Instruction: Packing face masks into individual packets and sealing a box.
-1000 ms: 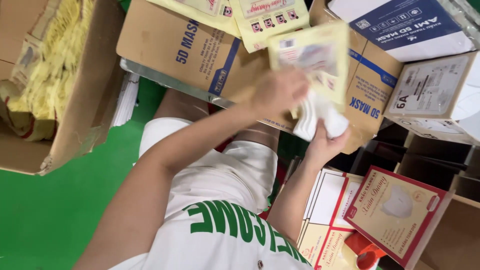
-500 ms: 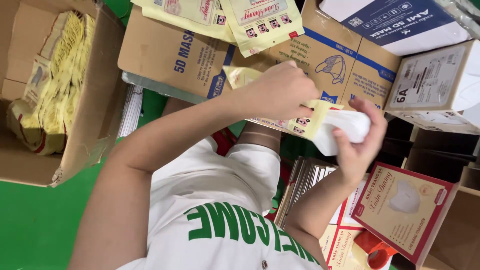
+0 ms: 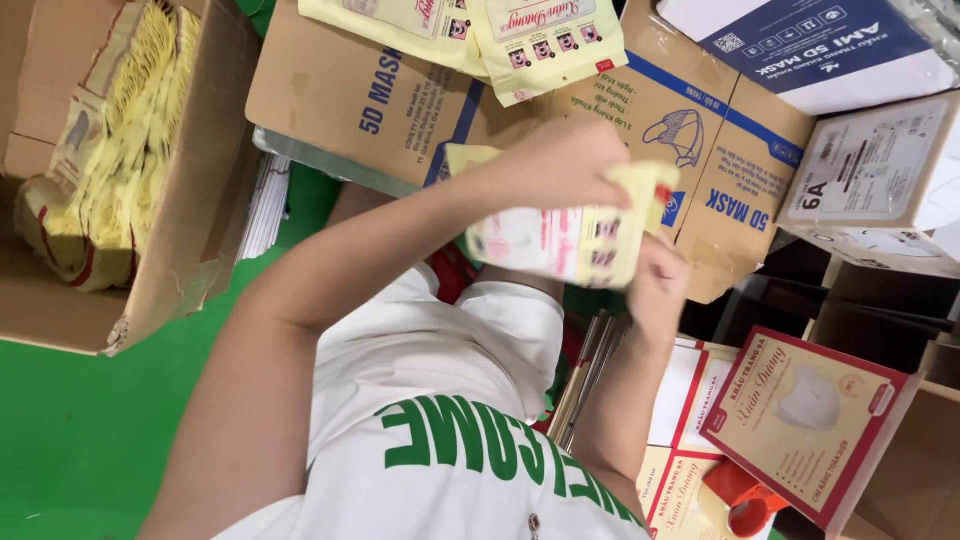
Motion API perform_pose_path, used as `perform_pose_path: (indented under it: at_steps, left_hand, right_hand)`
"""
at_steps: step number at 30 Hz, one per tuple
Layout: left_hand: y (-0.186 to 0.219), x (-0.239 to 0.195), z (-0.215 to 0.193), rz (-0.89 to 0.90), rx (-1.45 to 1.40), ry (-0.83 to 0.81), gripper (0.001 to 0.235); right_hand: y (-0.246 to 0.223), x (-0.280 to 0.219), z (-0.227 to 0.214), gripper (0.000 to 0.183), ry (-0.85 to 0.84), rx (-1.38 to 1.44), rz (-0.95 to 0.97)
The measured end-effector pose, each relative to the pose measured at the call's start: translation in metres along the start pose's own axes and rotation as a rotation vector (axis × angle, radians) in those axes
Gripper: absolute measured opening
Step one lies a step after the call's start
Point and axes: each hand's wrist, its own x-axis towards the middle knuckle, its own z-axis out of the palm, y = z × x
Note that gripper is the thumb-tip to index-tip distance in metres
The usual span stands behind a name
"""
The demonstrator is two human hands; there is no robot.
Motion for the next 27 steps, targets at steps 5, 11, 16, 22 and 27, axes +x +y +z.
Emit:
perform_pose_path:
  at_steps: [5, 11, 16, 22, 27]
  left_hand:
    - [-0.005, -0.013, -0.015, -0.096, -0.272, 0.067, 0.031]
    - [-0.006, -0.011, -0.009, -0.096, -0.349, 0.124, 0.028]
    - [0.0, -0.011, 0.002, -0.12, -0.34, 0.119, 0.022]
    - [-0.019, 0.004, 0.038, -0.099, -0.094, 0.053, 0.023]
    - [-0.066, 0.028, 0.072, -0.108, -0.652, 0.29, 0.041]
  right_hand:
    - [-0.012, 0.003, 0.003, 0.024, 0.129, 0.093, 0.131]
    - [-0.006, 0.019, 0.005, 0.028, 0.197, 0.114, 0.058]
    - [-0.009, 0.021, 0.007, 0.007, 0.076, -0.135, -0.072]
    - [0.011, 0.016, 0.001, 0.011, 0.111, -0.143, 0.045]
    - [0.002, 0.019, -0.002, 0.075, 0.334, 0.339, 0.082]
